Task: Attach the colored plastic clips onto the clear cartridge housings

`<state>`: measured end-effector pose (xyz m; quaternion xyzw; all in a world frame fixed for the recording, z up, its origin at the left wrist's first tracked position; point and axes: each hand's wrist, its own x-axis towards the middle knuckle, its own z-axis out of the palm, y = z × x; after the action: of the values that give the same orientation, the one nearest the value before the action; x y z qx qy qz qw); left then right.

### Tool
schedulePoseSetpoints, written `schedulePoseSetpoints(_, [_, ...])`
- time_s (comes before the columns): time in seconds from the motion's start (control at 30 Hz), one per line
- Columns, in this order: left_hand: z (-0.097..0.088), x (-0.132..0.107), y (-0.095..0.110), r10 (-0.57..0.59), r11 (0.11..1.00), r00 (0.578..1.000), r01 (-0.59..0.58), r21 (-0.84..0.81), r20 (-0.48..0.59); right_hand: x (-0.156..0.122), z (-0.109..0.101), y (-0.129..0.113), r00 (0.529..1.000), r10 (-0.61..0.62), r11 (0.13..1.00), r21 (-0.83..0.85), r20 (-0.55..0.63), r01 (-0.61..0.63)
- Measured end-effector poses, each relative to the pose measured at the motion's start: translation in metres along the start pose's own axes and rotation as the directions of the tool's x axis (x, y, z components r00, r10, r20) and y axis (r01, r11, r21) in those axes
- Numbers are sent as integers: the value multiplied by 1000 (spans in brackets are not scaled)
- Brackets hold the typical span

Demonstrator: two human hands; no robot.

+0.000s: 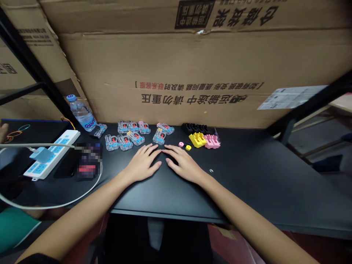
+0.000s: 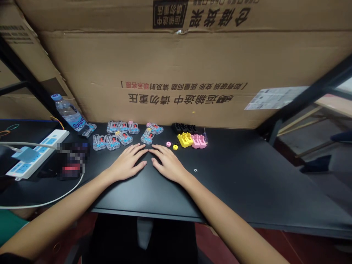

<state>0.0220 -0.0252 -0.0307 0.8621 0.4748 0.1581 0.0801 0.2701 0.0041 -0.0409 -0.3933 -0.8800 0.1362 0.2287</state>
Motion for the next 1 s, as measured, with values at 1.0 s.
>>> schedulePoseSetpoints(1.0, [0, 0, -1, -1, 1000, 1000, 1, -12, 6, 0, 1, 0, 1000, -6, 1000, 7, -8, 6])
